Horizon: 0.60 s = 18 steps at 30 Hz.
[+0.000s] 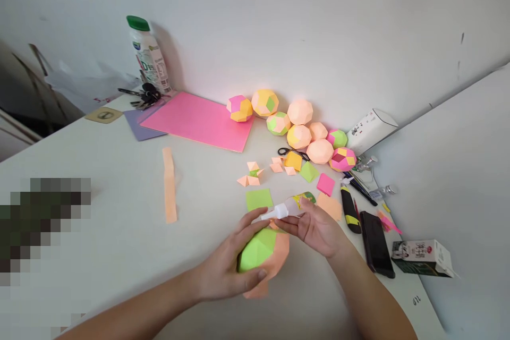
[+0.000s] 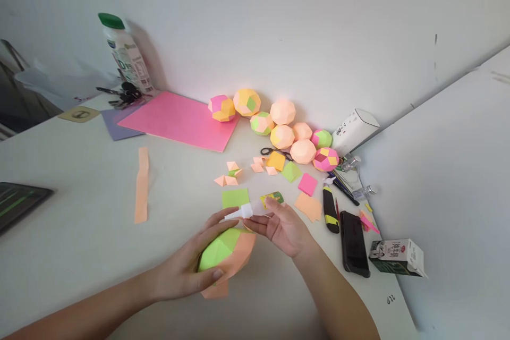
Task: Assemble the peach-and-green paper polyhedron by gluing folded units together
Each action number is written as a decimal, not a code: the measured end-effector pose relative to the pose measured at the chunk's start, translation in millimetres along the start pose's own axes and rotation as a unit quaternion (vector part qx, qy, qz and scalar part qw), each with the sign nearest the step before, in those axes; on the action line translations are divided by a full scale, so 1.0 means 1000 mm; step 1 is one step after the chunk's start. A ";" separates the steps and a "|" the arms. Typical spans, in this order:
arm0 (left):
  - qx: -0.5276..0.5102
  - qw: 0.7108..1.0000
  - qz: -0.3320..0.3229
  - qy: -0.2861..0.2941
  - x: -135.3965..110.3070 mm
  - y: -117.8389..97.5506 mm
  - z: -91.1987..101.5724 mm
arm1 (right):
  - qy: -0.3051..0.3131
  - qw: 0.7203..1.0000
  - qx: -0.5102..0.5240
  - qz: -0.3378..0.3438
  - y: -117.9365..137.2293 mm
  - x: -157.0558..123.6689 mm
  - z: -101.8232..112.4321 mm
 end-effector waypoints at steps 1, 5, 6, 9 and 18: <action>-0.003 1.000 0.005 0.010 0.000 0.001 -0.001 | 0.001 1.000 -0.001 -0.002 -0.001 0.001 0.000; -0.034 0.998 0.030 0.035 -0.003 0.004 -0.005 | 0.002 1.000 0.000 -0.002 -0.005 0.003 0.000; -0.046 0.998 0.025 0.037 -0.003 0.003 -0.006 | -0.001 1.000 -0.001 -0.001 -0.005 0.003 0.000; -0.084 0.996 0.007 0.043 -0.005 -0.001 -0.007 | -0.003 1.000 -0.009 0.004 -0.006 0.003 0.000; -0.090 0.994 0.022 0.055 -0.007 0.002 -0.008 | 0.000 0.999 -0.049 0.018 -0.008 0.002 -0.001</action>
Point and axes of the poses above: each hand's wrist, its own x-axis towards the middle knuckle, its own z-axis out of the back of the hand, y = z × x, the point moved 7 cm from there along x, towards the middle knuckle, and after that the axes turned 4 degrees about -y, right-handed, at the moved point
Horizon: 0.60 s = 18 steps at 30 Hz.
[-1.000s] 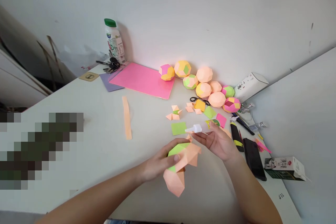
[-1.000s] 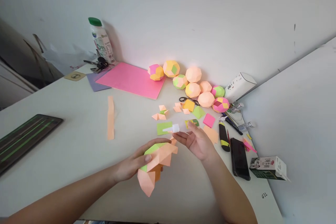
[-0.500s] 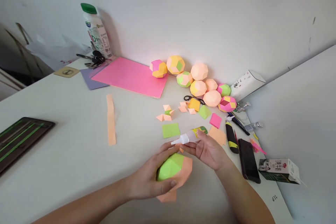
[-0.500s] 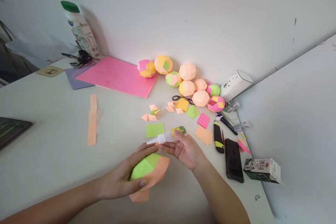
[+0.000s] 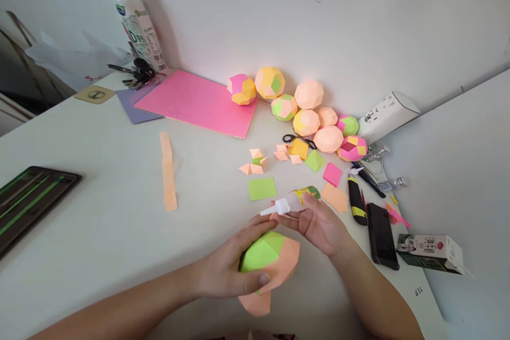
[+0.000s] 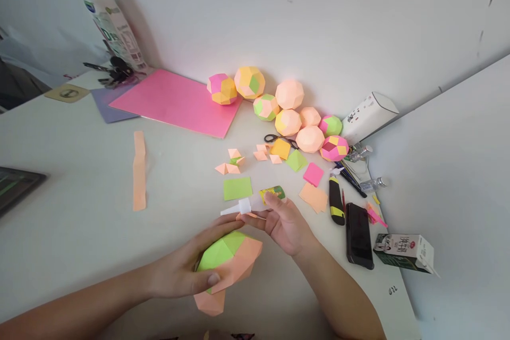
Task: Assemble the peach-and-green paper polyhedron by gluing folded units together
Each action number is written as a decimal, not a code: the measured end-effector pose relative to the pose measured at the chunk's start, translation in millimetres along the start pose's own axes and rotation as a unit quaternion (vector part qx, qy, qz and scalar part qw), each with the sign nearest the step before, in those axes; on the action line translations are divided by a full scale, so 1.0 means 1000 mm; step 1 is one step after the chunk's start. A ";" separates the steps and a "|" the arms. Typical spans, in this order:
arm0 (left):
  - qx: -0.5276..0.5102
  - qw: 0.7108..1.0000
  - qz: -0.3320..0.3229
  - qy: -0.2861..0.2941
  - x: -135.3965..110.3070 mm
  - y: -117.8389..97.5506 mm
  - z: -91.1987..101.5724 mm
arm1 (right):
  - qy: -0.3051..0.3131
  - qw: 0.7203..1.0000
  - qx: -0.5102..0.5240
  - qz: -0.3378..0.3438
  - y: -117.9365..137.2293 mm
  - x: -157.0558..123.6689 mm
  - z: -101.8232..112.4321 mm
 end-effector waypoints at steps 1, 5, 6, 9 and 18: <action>-0.001 1.000 -0.006 0.002 0.000 -0.002 0.000 | -0.012 0.999 -0.015 0.029 0.005 -0.001 0.002; 0.000 1.000 -0.003 0.005 0.001 -0.005 0.000 | -0.135 0.944 -0.186 0.238 0.043 -0.020 0.013; 0.000 1.000 0.003 0.005 0.000 -0.004 0.000 | -0.158 0.916 -0.236 0.282 0.050 -0.027 0.013; 0.001 1.000 0.017 0.008 -0.002 0.000 0.000 | -0.165 0.869 -0.319 0.339 0.058 -0.038 0.006; 0.016 1.000 0.009 0.022 -0.005 0.001 -0.004 | -0.118 0.862 -0.348 0.350 0.049 -0.033 -0.005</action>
Point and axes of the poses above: each hand's wrist, its own x-axis towards the middle knuckle, its own z-axis out of the back of the hand, y = z × x, the point moved 7 cm from there along x, towards the middle knuckle, and after that the axes turned 4 degrees about -y, right-handed, at the moved point
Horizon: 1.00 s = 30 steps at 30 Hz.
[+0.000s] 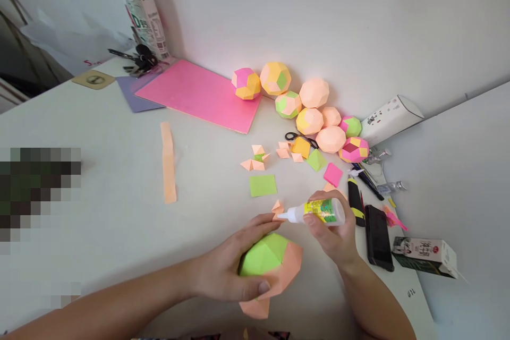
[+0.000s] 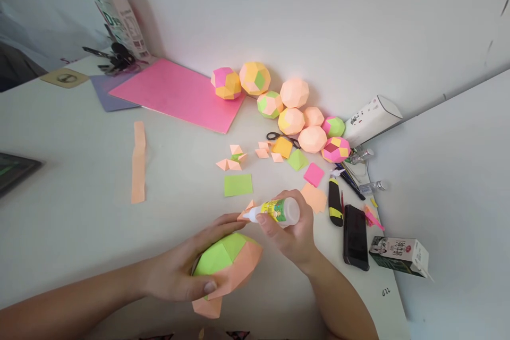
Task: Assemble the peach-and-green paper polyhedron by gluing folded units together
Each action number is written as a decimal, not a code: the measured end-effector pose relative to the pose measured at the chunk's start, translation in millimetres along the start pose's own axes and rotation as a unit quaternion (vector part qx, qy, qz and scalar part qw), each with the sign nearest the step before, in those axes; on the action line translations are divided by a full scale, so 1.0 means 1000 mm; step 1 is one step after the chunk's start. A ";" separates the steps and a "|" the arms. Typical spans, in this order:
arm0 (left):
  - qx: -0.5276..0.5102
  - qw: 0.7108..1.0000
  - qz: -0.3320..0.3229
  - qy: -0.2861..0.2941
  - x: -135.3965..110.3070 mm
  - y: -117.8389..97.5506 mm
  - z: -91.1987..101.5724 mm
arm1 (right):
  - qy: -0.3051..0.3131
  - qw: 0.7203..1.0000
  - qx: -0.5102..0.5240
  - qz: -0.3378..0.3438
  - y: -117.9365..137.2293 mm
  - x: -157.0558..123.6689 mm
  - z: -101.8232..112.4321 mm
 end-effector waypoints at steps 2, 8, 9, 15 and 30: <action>0.004 1.000 0.008 0.003 0.000 0.001 0.000 | 0.008 1.000 0.002 -0.002 0.000 0.000 0.000; 0.010 1.000 0.011 -0.002 -0.002 0.005 -0.001 | 0.022 1.000 0.000 0.000 0.000 -0.001 0.000; 0.011 1.000 0.012 -0.001 -0.002 0.006 -0.001 | 0.024 1.000 0.004 0.000 0.000 -0.001 0.000; 0.020 1.000 0.013 0.008 -0.002 0.008 -0.001 | 0.032 0.999 0.001 -0.004 0.001 -0.003 -0.001; 0.064 0.998 -0.021 0.006 -0.003 0.005 -0.003 | 0.029 1.000 -0.008 0.007 0.005 -0.005 0.000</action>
Point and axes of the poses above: each hand's wrist, its own x-axis towards the middle knuckle, its own z-axis out of the back of the hand, y = z × x, the point moved 7 cm from there along x, towards the middle knuckle, and after that the axes turned 4 degrees about -y, right-handed, at the moved point
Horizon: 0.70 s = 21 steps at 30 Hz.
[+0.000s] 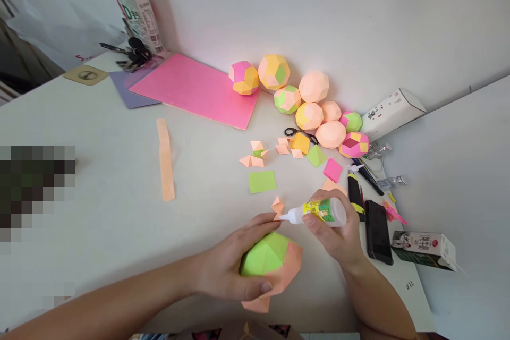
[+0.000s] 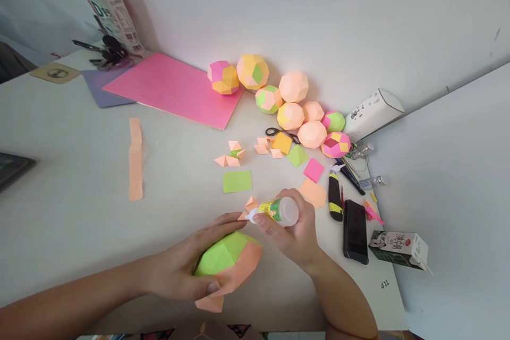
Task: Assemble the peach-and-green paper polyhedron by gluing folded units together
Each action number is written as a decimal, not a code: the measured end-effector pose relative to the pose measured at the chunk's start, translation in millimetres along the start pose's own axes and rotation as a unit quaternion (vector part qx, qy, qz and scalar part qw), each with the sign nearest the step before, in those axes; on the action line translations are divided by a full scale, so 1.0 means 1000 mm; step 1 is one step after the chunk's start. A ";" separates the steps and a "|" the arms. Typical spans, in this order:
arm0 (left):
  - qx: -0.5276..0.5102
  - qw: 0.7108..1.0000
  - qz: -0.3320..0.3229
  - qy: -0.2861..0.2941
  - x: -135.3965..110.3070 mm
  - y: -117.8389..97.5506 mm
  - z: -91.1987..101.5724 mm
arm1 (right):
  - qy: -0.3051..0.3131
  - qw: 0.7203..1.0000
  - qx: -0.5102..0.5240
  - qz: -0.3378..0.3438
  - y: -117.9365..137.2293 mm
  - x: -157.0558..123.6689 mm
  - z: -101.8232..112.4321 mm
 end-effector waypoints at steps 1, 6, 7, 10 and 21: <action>0.000 1.000 -0.001 -0.001 0.000 0.000 0.000 | 0.002 1.000 0.002 0.000 0.000 0.000 -0.001; -0.008 1.000 -0.011 -0.004 0.000 -0.001 0.000 | 0.015 1.000 0.022 0.012 0.000 0.000 -0.005; -0.009 1.000 -0.009 -0.004 0.000 -0.001 0.000 | 0.012 1.000 0.020 0.017 0.000 0.000 -0.005; -0.012 1.000 -0.006 -0.009 0.001 -0.002 0.001 | -0.003 0.999 0.004 0.034 0.001 0.001 -0.002; -0.022 0.999 -0.010 -0.022 0.001 -0.004 0.004 | 0.010 0.995 0.002 0.095 0.007 0.001 -0.003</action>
Point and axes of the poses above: each hand's wrist, its own x-axis towards the middle knuckle, its own z-axis out of the back of the hand, y = z × x, the point moved 7 cm from there along x, towards the middle knuckle, and after that the axes turned 4 degrees about -y, right-handed, at the moved point
